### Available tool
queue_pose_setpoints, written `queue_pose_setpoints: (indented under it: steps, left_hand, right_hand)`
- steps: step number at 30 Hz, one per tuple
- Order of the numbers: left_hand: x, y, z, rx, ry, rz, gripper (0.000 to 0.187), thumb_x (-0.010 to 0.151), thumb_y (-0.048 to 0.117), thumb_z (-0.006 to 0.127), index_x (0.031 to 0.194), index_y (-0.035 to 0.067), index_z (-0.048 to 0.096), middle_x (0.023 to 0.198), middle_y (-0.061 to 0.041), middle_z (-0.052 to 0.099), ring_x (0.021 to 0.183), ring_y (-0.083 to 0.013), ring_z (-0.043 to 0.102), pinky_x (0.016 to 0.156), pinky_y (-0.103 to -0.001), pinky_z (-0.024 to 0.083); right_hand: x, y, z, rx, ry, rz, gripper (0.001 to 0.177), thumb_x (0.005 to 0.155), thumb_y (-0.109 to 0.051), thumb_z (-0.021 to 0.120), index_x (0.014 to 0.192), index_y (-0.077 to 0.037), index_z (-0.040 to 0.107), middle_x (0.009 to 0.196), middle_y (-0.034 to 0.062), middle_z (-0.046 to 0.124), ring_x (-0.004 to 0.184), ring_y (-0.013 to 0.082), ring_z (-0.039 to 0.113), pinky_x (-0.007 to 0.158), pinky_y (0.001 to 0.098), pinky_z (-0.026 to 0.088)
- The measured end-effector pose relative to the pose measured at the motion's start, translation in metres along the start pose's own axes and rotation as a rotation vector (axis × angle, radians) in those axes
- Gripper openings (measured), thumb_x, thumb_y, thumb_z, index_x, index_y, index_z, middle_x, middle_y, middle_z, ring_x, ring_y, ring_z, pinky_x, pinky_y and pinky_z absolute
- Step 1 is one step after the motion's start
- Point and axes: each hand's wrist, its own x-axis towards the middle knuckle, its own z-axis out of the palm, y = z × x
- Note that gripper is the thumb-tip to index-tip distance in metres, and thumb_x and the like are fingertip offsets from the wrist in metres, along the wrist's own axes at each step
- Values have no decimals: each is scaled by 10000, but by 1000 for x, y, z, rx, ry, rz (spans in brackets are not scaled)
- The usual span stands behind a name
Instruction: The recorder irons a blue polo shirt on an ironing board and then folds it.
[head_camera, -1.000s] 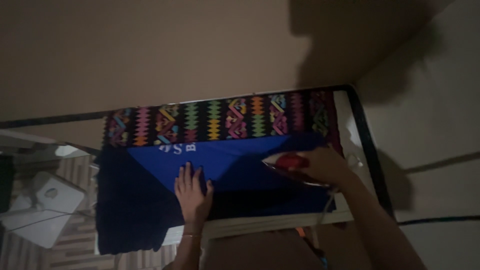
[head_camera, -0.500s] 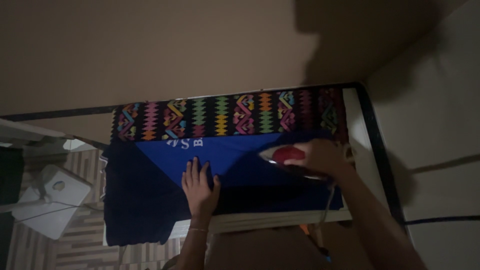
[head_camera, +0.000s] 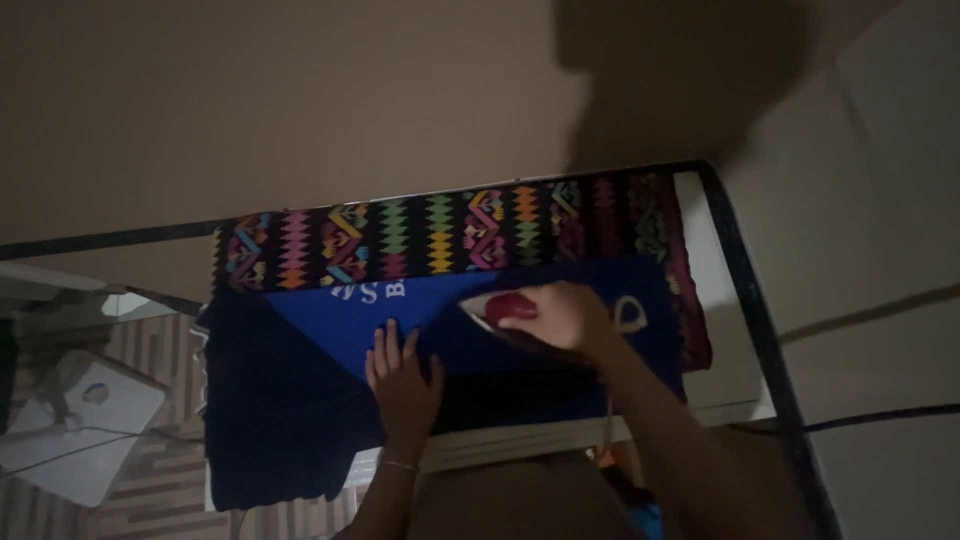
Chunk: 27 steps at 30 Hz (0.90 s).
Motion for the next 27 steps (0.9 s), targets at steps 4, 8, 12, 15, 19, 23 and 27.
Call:
queue_pose_setpoints:
  steps: [4, 8, 12, 15, 19, 23, 27]
  left_hand:
    - [3, 1, -11, -6, 35, 51, 519, 955, 306, 646, 1404, 59, 567, 1612, -209, 399, 1495, -414, 362, 1207, -581, 290]
    - [7, -25, -8, -25, -94, 61, 521, 925, 328, 656, 1369, 62, 600, 1576, -196, 427, 1442, -405, 403, 1132, -572, 329]
    - [4, -60, -13, -45, -90, 49, 471, 961, 338, 645, 1339, 58, 626, 1575, -192, 436, 1435, -396, 426, 1144, -580, 359]
    - [15, -75, -41, 13, -154, -44, 473, 911, 327, 656, 1329, 105, 653, 1581, -180, 433, 1433, -398, 413, 1077, -622, 343]
    - [9, -118, -52, 84, -113, 5, 466, 931, 342, 651, 1320, 85, 642, 1595, -194, 427, 1453, -398, 400, 1109, -621, 339]
    - [1, -147, -66, 80, -39, -21, 498, 949, 350, 643, 1379, 98, 641, 1610, -216, 414, 1479, -404, 367, 1137, -629, 302]
    - [-1, -165, -92, 132, -64, -169, 506, 939, 379, 642, 1378, 127, 639, 1612, -199, 416, 1499, -379, 363, 1166, -627, 280]
  right_hand:
    - [4, -34, -2, -10, -185, -47, 506, 830, -564, 711, 1223, -246, 733, 913, 128, 764, 777, 303, 751, 718, 417, 592]
    - [13, -40, 25, -10, -76, -171, 436, 810, -532, 763, 1138, -245, 774, 911, 123, 767, 767, 318, 735, 676, 432, 578]
    - [11, -72, 41, 23, 88, 5, 404, 846, -583, 761, 1080, -255, 783, 864, 93, 763, 727, 285, 746, 661, 391, 596]
    - [12, -109, 26, 41, -5, 107, 435, 811, -576, 740, 1141, -295, 780, 832, 98, 755, 699, 311, 725, 634, 421, 577]
    - [20, -113, 42, 78, -28, -122, 443, 781, -599, 751, 1064, -262, 799, 831, 75, 777, 677, 272, 742, 636, 401, 579]
    - [30, -139, 55, -89, -66, -193, 472, 790, -599, 774, 1083, -229, 784, 833, 111, 768, 685, 303, 723, 623, 433, 564]
    - [45, -175, 70, -55, -46, 46, 478, 849, -559, 742, 1140, -180, 738, 867, 126, 764, 665, 275, 752, 608, 395, 601]
